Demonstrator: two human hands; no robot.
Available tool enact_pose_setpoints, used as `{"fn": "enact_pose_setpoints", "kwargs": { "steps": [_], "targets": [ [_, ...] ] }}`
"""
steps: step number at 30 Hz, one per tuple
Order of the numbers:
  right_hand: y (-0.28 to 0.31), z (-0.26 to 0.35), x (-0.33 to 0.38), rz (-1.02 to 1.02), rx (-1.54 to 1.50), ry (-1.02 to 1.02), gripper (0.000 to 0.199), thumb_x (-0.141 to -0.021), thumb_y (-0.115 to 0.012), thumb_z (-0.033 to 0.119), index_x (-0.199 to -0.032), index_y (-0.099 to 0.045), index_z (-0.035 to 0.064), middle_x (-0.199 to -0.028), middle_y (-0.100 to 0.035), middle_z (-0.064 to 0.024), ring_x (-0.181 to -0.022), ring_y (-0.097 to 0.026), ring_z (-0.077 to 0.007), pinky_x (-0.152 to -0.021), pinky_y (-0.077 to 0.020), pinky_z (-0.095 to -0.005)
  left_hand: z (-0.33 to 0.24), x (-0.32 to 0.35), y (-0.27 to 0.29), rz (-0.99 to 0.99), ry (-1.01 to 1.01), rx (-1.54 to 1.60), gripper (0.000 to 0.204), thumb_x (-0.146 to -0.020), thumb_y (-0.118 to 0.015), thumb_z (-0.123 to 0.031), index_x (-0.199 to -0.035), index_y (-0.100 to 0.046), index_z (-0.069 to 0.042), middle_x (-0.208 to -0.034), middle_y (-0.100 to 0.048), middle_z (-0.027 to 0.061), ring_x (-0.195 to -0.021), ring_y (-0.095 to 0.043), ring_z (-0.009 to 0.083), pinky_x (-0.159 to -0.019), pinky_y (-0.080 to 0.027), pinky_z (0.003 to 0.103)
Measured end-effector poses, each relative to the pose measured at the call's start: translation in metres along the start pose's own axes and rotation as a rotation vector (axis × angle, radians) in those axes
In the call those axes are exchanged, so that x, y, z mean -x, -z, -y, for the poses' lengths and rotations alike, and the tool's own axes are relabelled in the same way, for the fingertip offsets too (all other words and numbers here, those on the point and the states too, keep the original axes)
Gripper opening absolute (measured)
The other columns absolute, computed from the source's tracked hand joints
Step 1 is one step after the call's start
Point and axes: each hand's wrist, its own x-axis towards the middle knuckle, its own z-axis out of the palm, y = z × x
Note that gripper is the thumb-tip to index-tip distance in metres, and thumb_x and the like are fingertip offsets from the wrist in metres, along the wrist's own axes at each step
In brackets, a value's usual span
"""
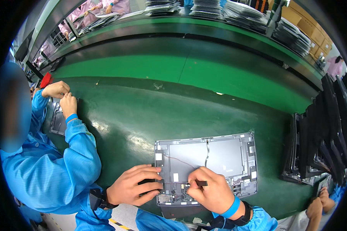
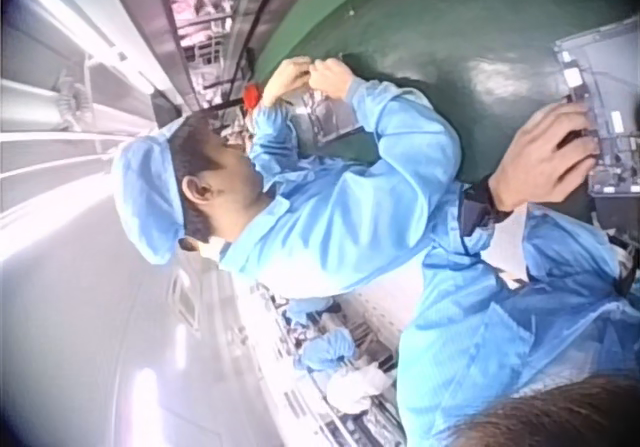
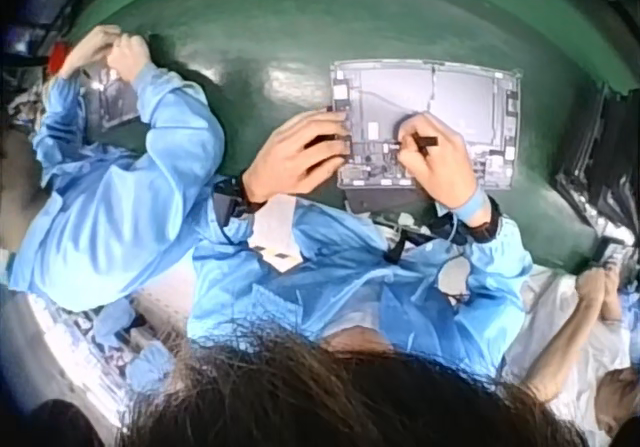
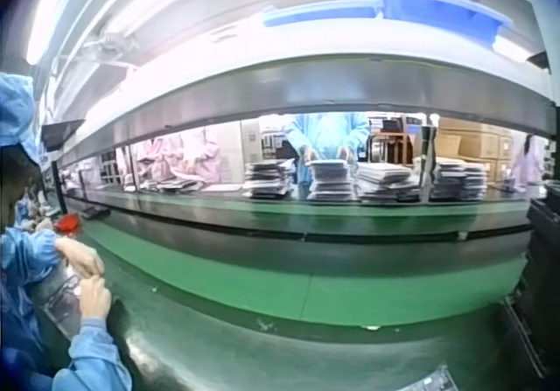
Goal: The recorder is performing assembly on tablet devices at a factory workstation, specifically connecting ribbon cables and placing internal battery or board components.
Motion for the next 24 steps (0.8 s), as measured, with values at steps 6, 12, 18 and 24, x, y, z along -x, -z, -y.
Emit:
{"fn": "enact_pose_setpoints", "kwargs": {
  "steps": [6, 12, 18, 24],
  "targets": [
    [0.0, 0.0, 0.0, -0.008, -0.017, -0.008, 0.012, -0.078, -0.065, 0.003, -0.088, -0.059, 0.0037, -0.077, -0.057, -0.0104, -0.062, -0.06, -0.0275, -0.057, -0.0495, -0.0357, 0.01, -0.004, 0.009, 0.048, -0.129, -0.042, 0.026, -0.074, -0.076, -0.012, -0.1, -0.074, -0.013, -0.104, -0.064, 0.0077, -0.109, -0.064, 0.027, -0.095, -0.052, 0.044],
    [-0.001, 0.0, 0.0, -0.009, -0.014, 0.001, 0.011, -0.079, -0.065, 0.002, -0.087, -0.059, 0.0036, -0.077, -0.057, -0.0106, -0.061, -0.06, -0.0278, -0.056, -0.0493, -0.0362, 0.018, -0.008, 0.004, 0.033, -0.179, -0.058, 0.025, -0.075, -0.075, -0.013, -0.1, -0.073, -0.012, -0.1, -0.063, 0.0077, -0.103, -0.064, 0.0253, -0.089, -0.052, 0.04],
    [0.0, -0.001, 0.0, -0.013, -0.013, 0.005, 0.01, -0.079, -0.065, 0.003, -0.087, -0.059, 0.004, -0.077, -0.058, -0.0106, -0.061, -0.06, -0.0275, -0.056, -0.0492, -0.036, 0.02, -0.015, 0.002, -0.001, -0.181, -0.046, 0.021, -0.075, -0.075, -0.014, -0.096, -0.072, -0.014, -0.097, -0.06, 0.0058, -0.094, -0.062, 0.0233, -0.081, -0.047, 0.036],
    [0.0, -0.002, 0.001, -0.026, -0.027, -0.004, 0.01, -0.079, -0.065, 0.004, -0.087, -0.059, 0.0038, -0.076, -0.058, -0.0108, -0.061, -0.059, -0.0277, -0.057, -0.0491, -0.036, 0.022, -0.014, -0.004, -0.015, -0.131, 0.03, 0.02, -0.073, -0.076, -0.013, -0.093, -0.074, -0.015, -0.096, -0.059, 0.0047, -0.094, -0.061, 0.024, -0.083, -0.045, 0.037]
  ]
}}
